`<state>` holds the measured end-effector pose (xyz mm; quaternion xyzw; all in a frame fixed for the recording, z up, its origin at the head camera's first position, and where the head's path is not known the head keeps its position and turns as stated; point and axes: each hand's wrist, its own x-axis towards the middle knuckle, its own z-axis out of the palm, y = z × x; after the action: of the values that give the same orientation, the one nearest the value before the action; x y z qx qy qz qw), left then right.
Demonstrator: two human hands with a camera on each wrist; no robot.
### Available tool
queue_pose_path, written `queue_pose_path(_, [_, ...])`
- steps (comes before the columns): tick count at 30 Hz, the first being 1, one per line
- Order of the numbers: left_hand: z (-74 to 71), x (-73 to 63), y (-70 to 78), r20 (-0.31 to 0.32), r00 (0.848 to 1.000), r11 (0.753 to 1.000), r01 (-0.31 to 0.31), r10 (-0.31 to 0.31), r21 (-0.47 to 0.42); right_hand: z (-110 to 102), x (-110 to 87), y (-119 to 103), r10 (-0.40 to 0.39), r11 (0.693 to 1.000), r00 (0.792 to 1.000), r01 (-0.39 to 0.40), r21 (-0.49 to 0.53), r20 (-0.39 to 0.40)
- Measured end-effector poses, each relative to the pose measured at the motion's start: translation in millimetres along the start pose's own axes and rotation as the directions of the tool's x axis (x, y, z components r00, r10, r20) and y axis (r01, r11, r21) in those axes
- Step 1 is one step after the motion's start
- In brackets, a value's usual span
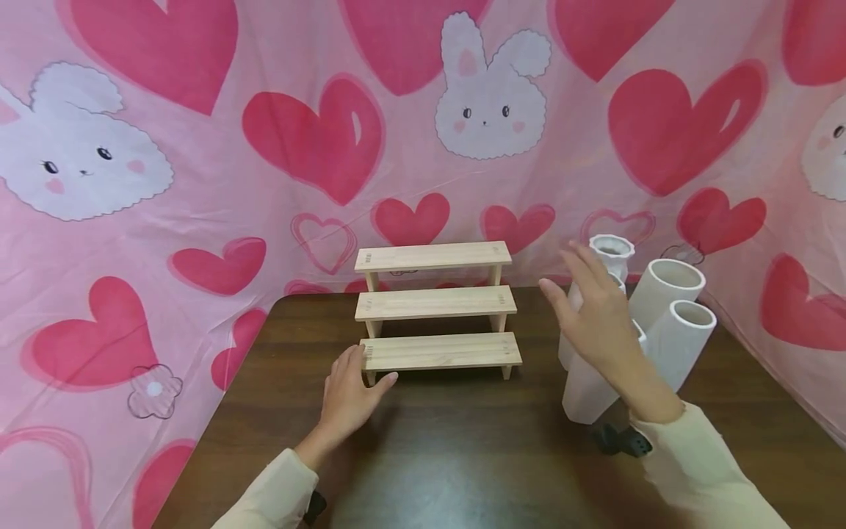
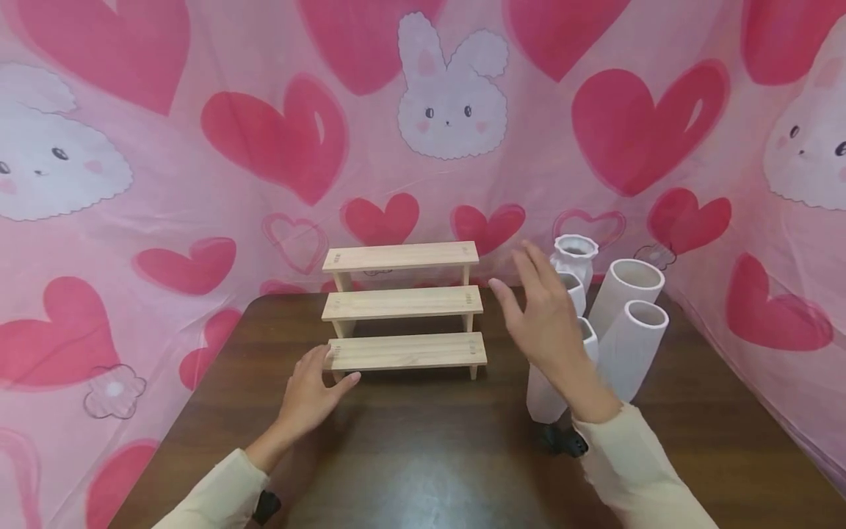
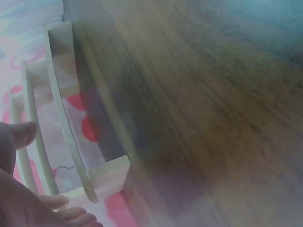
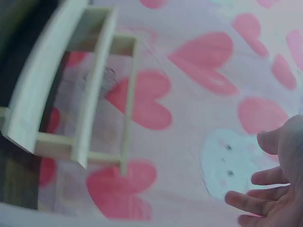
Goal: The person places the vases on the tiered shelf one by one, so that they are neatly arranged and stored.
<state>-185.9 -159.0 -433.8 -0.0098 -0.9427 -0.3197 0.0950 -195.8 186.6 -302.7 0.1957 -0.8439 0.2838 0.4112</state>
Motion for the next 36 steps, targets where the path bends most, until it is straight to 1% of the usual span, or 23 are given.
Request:
queue_pose_path(2, [-0.5,3.0,-3.0,-0.017,1.0,0.999,0.018,-0.019,-0.036,-8.3,3.1,4.7,0.027,1.0,1.0,-0.027,0.015,-0.005])
queue_pose_path(5, [-0.3,6.6,-7.8,-0.017,0.998,0.995,0.057,-0.059,-0.077,-17.8,3.1,11.0,0.114,0.993,0.993,-0.115,0.041,0.03])
queue_pose_path(7, [-0.1,8.3,-10.7,-0.015,0.996,0.992,0.081,-0.082,-0.098,-23.3,1.5,14.8,0.177,0.983,0.982,-0.18,0.047,0.059])
queue_pose_path(10, [0.4,11.3,-14.8,-0.005,0.993,0.985,0.114,-0.116,-0.126,-31.7,-2.4,19.8,0.271,0.959,0.955,-0.278,0.052,0.118])
queue_pose_path(13, [0.3,14.8,-17.7,0.007,0.99,0.978,0.139,-0.139,-0.153,-40.4,-7.1,25.8,0.343,0.933,0.919,-0.358,0.043,0.194])
queue_pose_path(16, [0.6,18.0,-20.3,0.019,0.987,0.968,0.158,-0.157,-0.197,-48.4,-12.7,31.7,0.418,0.894,0.859,-0.447,0.035,0.296])
queue_pose_path(18, [1.3,19.9,-21.8,0.032,0.984,0.953,0.178,-0.175,-0.245,-52.6,-16.5,34.8,0.45,0.871,0.824,-0.49,0.035,0.346])
queue_pose_path(20, [2.4,21.3,-23.3,0.042,0.981,0.935,0.192,-0.188,-0.297,-55.2,-19.9,37.1,0.465,0.856,0.802,-0.516,0.041,0.375])
queue_pose_path(23, [4.1,22.9,-24.2,0.057,0.977,0.911,0.214,-0.208,-0.353,-56.3,-24.9,39.6,0.464,0.851,0.791,-0.523,0.048,0.398])
queue_pose_path(25, [4.9,23.4,-24.7,0.06,0.976,0.904,0.215,-0.208,-0.37,-56.2,-28.4,40.8,0.464,0.852,0.786,-0.522,0.036,0.409])
queue_pose_path(27, [5.5,23.7,-24.7,0.059,0.976,0.899,0.216,-0.209,-0.38,-55.2,-32.3,41.9,0.462,0.857,0.787,-0.515,0.023,0.407])
queue_pose_path(28, [5.7,23.8,-24.7,0.057,0.976,0.897,0.217,-0.211,-0.385,-54.7,-34.2,42.2,0.467,0.857,0.785,-0.516,0.013,0.407])
queue_pose_path(30, [6.4,24.2,-25.2,0.062,0.975,0.887,0.22,-0.213,-0.406,-53.3,-38.4,42.5,0.464,0.864,0.796,-0.504,0.002,0.388])
queue_pose_path(32, [6.8,24.4,-25.6,0.066,0.973,0.878,0.227,-0.219,-0.421,-52.0,-42.3,42.5,0.466,0.865,0.8,-0.502,-0.003,0.377])
queue_pose_path(35, [7.9,25.0,-26.6,0.077,0.971,0.859,0.236,-0.226,-0.453,-50.9,-47.6,42.4,0.472,0.863,0.799,-0.506,-0.009,0.373])
queue_pose_path(36, [8.2,25.3,-26.9,0.08,0.97,0.853,0.241,-0.231,-0.462,-50.9,-48.9,42.3,0.477,0.86,0.795,-0.51,-0.014,0.375])
